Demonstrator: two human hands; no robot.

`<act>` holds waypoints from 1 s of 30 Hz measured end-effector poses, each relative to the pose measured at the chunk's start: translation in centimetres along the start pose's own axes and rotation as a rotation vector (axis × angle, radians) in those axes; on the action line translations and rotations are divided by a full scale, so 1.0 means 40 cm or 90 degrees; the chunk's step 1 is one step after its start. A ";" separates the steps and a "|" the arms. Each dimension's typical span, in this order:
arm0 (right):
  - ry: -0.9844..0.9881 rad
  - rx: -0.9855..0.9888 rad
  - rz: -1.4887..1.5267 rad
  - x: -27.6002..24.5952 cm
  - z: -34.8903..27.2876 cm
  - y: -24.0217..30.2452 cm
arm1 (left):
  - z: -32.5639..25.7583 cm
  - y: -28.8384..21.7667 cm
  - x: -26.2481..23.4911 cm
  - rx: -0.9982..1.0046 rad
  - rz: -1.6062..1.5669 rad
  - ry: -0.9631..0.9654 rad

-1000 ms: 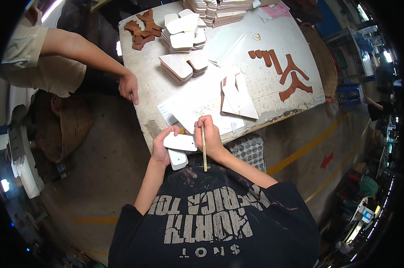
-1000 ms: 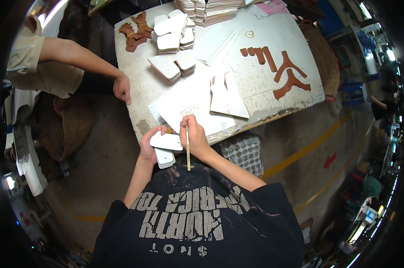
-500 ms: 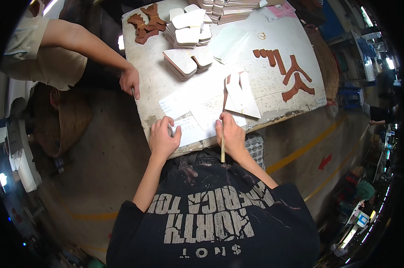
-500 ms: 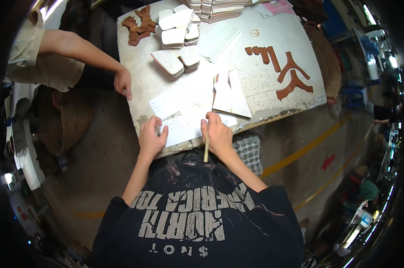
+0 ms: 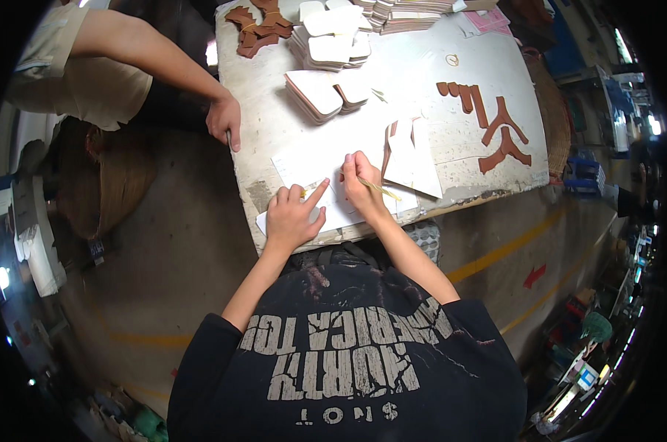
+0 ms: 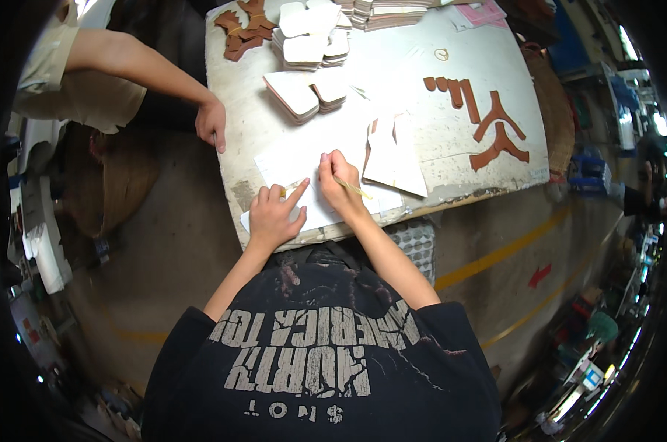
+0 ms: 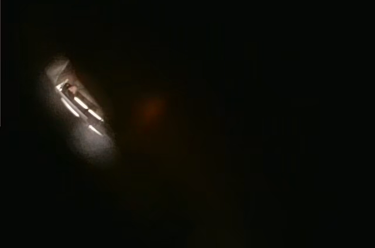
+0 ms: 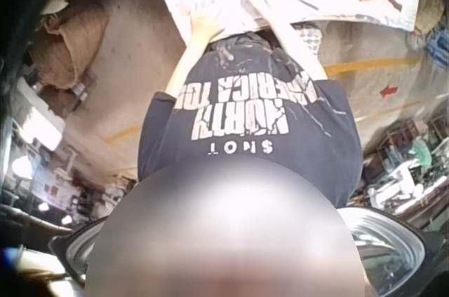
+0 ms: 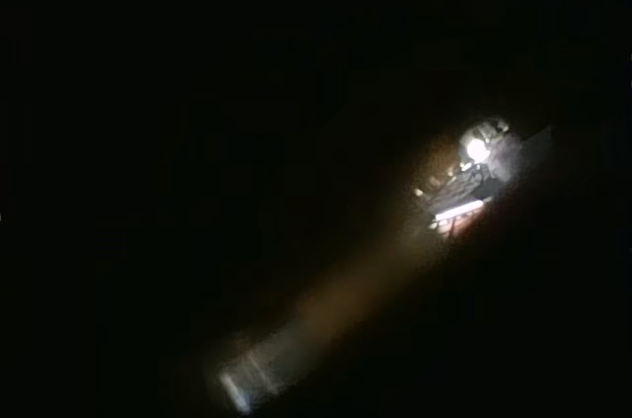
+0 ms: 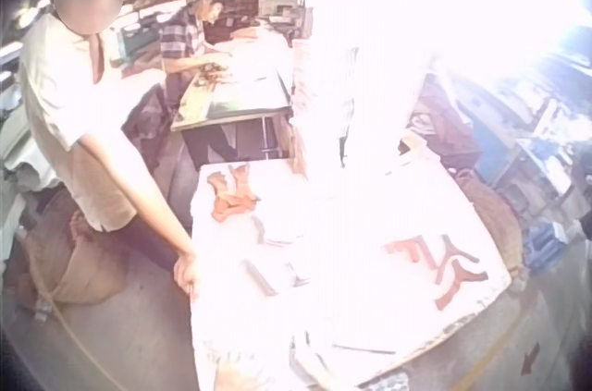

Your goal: The person walks through a factory floor and approaches a work table. They count stacks of flat, shoe-shaped cardboard pieces, write on a paper sheet, and bundle the pieces with rubber bands. The person then places the paper sheet on a stack of items and picks up a plastic-wrapped package.

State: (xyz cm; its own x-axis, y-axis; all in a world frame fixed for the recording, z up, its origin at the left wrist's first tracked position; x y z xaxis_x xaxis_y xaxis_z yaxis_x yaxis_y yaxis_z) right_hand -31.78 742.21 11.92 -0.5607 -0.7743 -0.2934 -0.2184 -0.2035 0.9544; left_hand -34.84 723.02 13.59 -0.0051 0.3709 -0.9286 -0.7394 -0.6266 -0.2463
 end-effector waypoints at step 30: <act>0.009 -0.184 -0.065 0.028 -0.004 -0.026 | 0.002 0.002 0.008 -0.008 0.022 -0.001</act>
State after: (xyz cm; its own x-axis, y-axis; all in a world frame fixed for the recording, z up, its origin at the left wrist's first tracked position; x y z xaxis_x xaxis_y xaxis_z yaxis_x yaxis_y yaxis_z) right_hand -32.05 741.47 10.62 -0.5355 -0.7492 -0.3899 -0.0349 -0.4416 0.8965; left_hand -34.95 723.16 13.30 -0.0305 0.3500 -0.9363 -0.7308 -0.6469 -0.2180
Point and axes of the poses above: each hand's wrist, its own z-axis towards the middle knuckle, its own x-axis out of the palm, y = z × x, the point moved 2 cm from there along z, towards the middle knuckle, and after that the axes turned 5 degrees about -y, right-handed, at the moved point
